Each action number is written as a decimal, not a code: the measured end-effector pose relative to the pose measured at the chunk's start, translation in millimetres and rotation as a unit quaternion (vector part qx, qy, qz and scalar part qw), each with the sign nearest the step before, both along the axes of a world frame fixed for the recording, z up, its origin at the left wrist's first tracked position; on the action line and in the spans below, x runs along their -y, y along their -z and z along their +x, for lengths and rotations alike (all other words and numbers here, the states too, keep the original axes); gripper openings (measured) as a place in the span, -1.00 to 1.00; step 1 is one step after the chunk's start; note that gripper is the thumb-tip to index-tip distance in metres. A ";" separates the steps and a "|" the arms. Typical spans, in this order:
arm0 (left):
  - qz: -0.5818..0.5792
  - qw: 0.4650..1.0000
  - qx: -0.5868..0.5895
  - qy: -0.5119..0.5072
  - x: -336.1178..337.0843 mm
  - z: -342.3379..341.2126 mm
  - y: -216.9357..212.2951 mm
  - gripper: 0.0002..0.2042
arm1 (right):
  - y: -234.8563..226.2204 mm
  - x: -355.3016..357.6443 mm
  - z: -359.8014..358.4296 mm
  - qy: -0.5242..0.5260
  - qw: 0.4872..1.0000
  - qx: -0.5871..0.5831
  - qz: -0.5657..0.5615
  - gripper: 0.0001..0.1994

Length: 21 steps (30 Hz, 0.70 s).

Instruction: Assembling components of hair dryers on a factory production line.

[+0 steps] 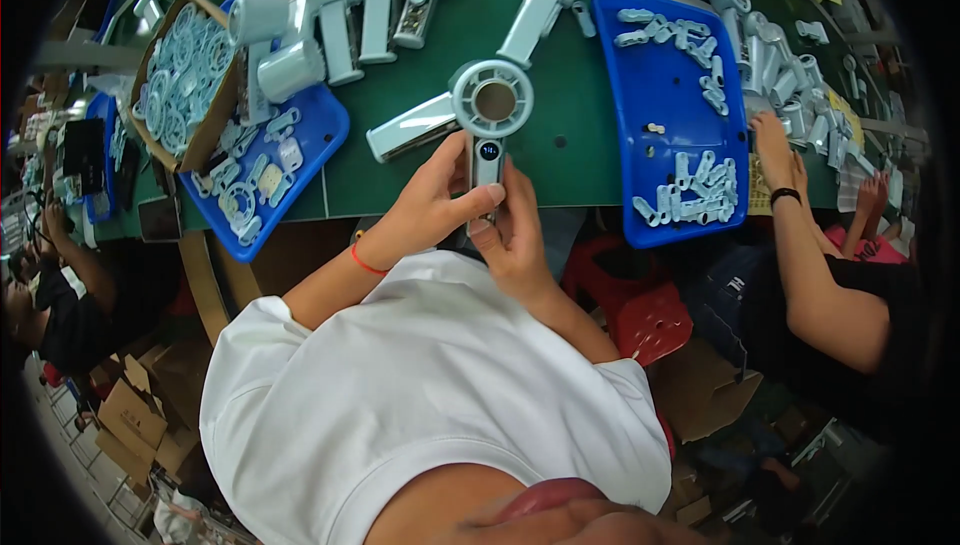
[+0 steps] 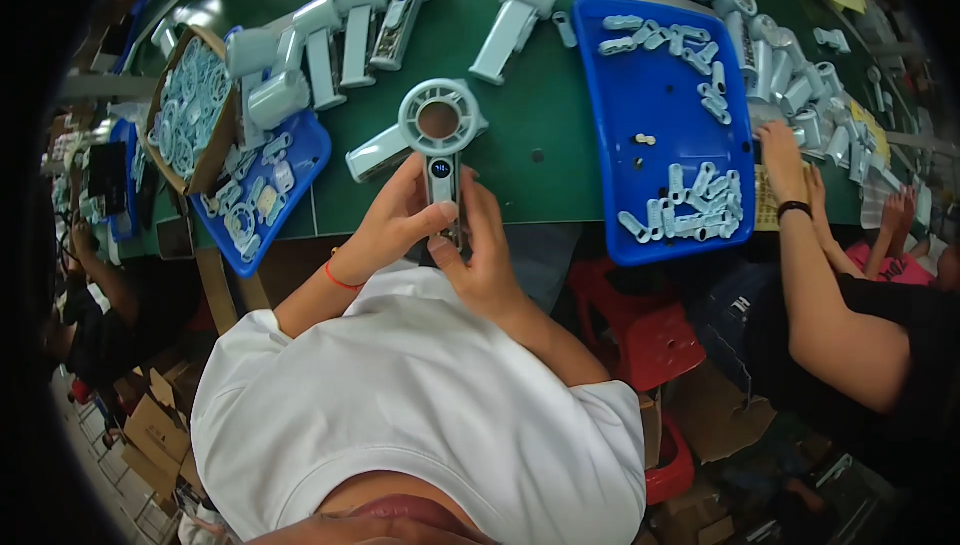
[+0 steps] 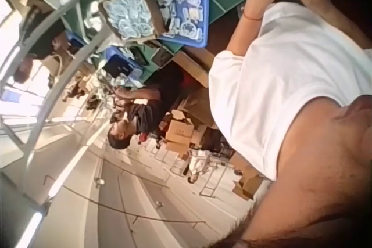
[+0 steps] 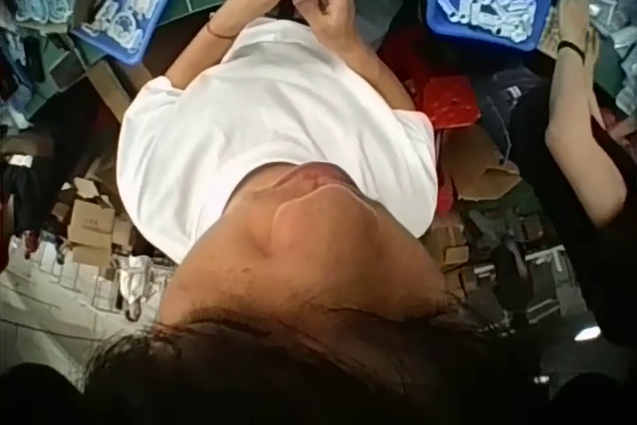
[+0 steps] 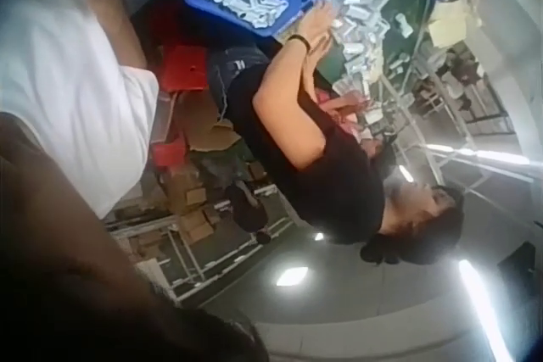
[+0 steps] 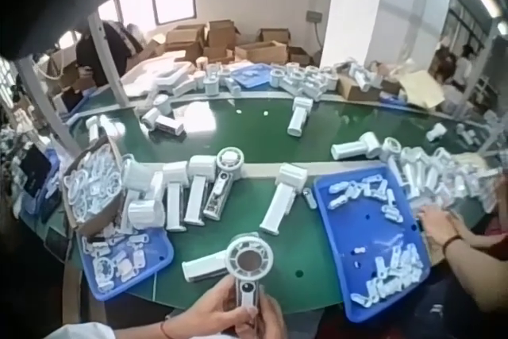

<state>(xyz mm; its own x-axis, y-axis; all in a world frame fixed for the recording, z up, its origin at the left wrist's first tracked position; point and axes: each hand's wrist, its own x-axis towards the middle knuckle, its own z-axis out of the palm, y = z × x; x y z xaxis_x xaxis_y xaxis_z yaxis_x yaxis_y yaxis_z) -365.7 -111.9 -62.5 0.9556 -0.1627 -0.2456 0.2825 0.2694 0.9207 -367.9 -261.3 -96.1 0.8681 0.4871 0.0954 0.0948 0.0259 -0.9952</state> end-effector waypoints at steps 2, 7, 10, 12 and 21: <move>0.040 0.999 0.014 -0.029 -0.5 3.3 0.8 -0.45 | -4.6 -1.5 6.7 0.053 0.981 0.147 -0.115 -0.39; 0.120 0.991 0.048 -0.029 -10.5 31.9 -18.1 -0.40 | -3.8 14.2 30.4 0.095 0.964 0.201 -0.149 -0.57; 0.077 0.994 0.045 -0.057 -17.5 69.0 -53.7 -0.44 | -4.0 16.0 43.9 0.123 0.953 0.245 -0.125 -0.68; 0.089 0.993 0.065 -0.043 -28.0 97.5 -65.6 -0.47 | 3.2 16.8 53.0 0.100 0.950 0.260 -0.138 -0.74; 0.157 0.978 0.127 -0.056 -32.8 136.2 -64.7 -0.72 | 19.2 8.9 64.5 0.092 0.946 0.261 -0.169 -0.84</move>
<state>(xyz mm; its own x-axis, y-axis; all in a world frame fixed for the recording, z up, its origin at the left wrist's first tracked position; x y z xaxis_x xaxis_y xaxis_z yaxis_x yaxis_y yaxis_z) -229.5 -79.1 2.2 0.9998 -0.0093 -0.0185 0.0183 -0.0210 0.9996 -303.5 -270.2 -115.2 0.8189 0.4109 0.4006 0.5475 -0.3498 -0.7602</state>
